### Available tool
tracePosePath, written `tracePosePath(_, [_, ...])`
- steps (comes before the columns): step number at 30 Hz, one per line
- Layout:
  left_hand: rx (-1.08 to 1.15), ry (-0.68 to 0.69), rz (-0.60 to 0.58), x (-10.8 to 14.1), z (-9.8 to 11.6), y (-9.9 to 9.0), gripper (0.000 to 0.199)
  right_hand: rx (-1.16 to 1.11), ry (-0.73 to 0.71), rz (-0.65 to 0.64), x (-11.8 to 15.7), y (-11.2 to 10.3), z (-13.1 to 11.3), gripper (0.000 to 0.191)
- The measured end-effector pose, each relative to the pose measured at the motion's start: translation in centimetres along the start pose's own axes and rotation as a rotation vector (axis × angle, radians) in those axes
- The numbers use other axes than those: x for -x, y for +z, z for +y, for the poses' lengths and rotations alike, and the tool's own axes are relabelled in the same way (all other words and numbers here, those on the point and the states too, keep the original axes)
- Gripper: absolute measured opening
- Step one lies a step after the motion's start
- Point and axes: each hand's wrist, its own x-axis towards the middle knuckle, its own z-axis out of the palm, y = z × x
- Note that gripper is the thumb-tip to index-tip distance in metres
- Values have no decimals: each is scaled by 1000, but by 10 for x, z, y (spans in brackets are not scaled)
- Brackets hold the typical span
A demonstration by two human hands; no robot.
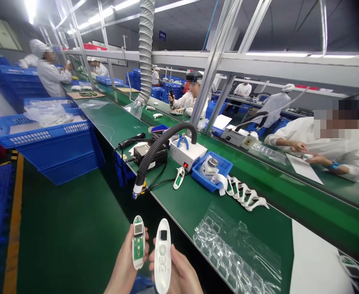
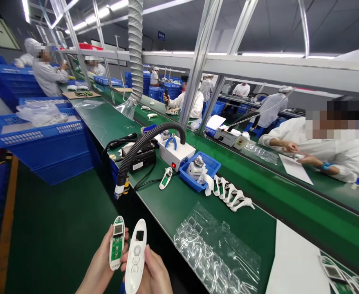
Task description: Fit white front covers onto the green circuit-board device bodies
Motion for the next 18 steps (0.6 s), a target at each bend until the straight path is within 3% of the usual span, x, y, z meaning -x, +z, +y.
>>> tracePosePath(5, [53,-128,-145,25,-1,20,43,72,-42,50,11,-2,-5,54])
tracePosePath(14, [-31,-32,-102,35,6,30,53,-13,-92,56,19,1,-16,49])
tracePosePath(18, [-78,15,-40,44,11,39,60,99,-162,58,22,-4,-20,48])
